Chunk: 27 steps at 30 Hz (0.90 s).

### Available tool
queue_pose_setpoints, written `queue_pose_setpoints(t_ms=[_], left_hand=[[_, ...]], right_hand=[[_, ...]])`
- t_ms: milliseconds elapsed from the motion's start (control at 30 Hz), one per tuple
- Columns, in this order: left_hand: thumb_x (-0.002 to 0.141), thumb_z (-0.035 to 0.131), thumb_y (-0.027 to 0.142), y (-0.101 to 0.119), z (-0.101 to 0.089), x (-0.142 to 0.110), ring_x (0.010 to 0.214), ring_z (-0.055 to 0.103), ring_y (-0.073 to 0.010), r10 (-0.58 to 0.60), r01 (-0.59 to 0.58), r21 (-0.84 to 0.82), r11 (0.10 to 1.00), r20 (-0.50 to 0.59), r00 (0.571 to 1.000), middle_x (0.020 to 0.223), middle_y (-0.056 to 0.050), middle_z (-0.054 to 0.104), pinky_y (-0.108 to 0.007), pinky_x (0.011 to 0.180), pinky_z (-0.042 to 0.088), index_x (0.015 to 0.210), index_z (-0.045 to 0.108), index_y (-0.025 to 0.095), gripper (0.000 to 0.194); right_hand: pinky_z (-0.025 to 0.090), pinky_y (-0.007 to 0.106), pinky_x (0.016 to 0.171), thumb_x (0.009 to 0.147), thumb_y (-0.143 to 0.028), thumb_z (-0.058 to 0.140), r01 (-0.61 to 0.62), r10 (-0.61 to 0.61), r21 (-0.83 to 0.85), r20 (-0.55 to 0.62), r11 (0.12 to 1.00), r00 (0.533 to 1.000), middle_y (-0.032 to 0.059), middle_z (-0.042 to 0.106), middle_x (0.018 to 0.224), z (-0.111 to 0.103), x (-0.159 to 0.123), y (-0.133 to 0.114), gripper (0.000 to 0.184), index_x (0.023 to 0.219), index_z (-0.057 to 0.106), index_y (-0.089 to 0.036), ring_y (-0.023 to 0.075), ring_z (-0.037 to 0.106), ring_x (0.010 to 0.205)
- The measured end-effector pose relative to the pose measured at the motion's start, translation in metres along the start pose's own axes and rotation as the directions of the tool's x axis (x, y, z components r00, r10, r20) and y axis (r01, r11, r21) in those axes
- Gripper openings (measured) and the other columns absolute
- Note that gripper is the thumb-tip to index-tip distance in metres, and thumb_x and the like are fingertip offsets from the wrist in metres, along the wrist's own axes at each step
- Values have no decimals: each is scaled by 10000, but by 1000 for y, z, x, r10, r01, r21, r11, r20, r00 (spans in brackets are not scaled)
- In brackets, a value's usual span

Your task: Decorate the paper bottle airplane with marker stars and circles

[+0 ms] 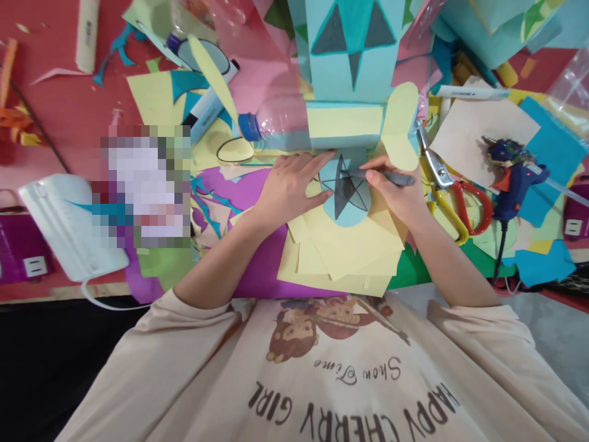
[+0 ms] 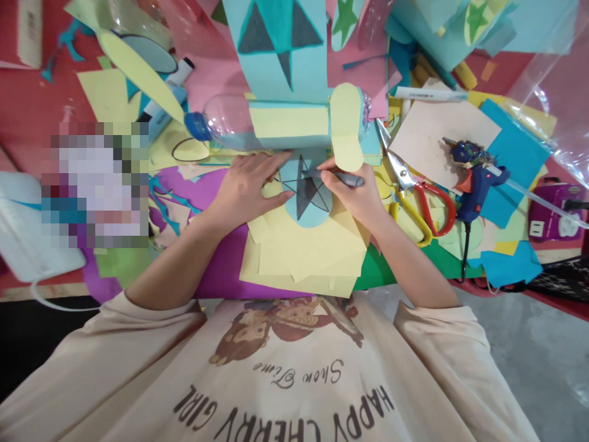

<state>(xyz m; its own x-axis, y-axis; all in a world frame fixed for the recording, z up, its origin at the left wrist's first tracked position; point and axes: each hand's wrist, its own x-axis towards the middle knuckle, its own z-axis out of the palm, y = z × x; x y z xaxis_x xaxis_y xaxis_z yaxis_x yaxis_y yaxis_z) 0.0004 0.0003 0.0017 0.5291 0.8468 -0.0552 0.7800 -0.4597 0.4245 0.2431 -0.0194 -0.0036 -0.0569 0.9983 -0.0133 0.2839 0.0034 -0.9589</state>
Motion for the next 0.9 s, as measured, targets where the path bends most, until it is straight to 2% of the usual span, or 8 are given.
queue_pose_setpoints(t_ms=[167, 267, 433, 600, 767, 900], left_hand=[[931, 616, 390, 0, 0, 0, 1098, 673, -305, 2, -2, 1, 1000, -14, 1000, 1128, -96, 723, -421, 988, 485, 1500, 550, 231, 595], [929, 622, 381, 2, -2, 0, 1104, 675, -313, -10, 10, -4, 1000, 7, 1000, 1132, -102, 720, -432, 994, 485, 1511, 543, 218, 609], [933, 615, 383, 1, -2, 0, 1118, 668, -319, -2, 3, -30, 1000, 7, 1000, 1137, -109, 714, -443, 1005, 485, 1516, 533, 215, 612], [934, 608, 383, 0, 0, 0, 1117, 670, -320, 8, -8, -12, 1000, -14, 1000, 1142, -109, 722, -443, 994, 487, 1504, 546, 219, 596], [938, 611, 384, 0, 0, 1, 1127, 678, -318, 8, -8, 11, 1000, -3, 1000, 1167, -115, 725, -432, 997, 479, 1506, 550, 203, 598], [943, 610, 386, 1, -1, 1, 1122, 679, -313, 10, -10, 12, 1000, 7, 1000, 1158, -106, 720, -421, 991, 476, 1516, 535, 204, 606]], right_hand=[[451, 293, 630, 815, -333, 677, -15, 15, 0, 45, 1000, 999, -22, 652, 670, 0, 0, -13, 133, 767, 739, -226, 121, 552, 659], [425, 286, 613, 799, -298, 655, -23, 23, -11, 63, 1000, 998, -31, 618, 638, -1, 0, -20, 122, 742, 727, -219, 108, 514, 624], [424, 285, 611, 806, -264, 658, -28, 28, 6, 33, 1000, 999, -33, 597, 633, 0, 0, -14, 107, 742, 729, -215, 104, 506, 615], [488, 302, 648, 839, -344, 717, -5, 6, 20, -12, 1000, 1000, -29, 624, 667, 0, 1, -2, 119, 818, 762, -236, 114, 525, 618], [560, 351, 752, 863, -512, 744, 21, -20, 33, -33, 999, 999, 4, 722, 816, 0, 1, 1, 268, 884, 765, -245, 148, 632, 720], [596, 394, 855, 864, -610, 728, 65, -63, 48, -41, 997, 997, 17, 748, 876, 1, 2, 3, 358, 912, 766, -257, 181, 696, 814]])
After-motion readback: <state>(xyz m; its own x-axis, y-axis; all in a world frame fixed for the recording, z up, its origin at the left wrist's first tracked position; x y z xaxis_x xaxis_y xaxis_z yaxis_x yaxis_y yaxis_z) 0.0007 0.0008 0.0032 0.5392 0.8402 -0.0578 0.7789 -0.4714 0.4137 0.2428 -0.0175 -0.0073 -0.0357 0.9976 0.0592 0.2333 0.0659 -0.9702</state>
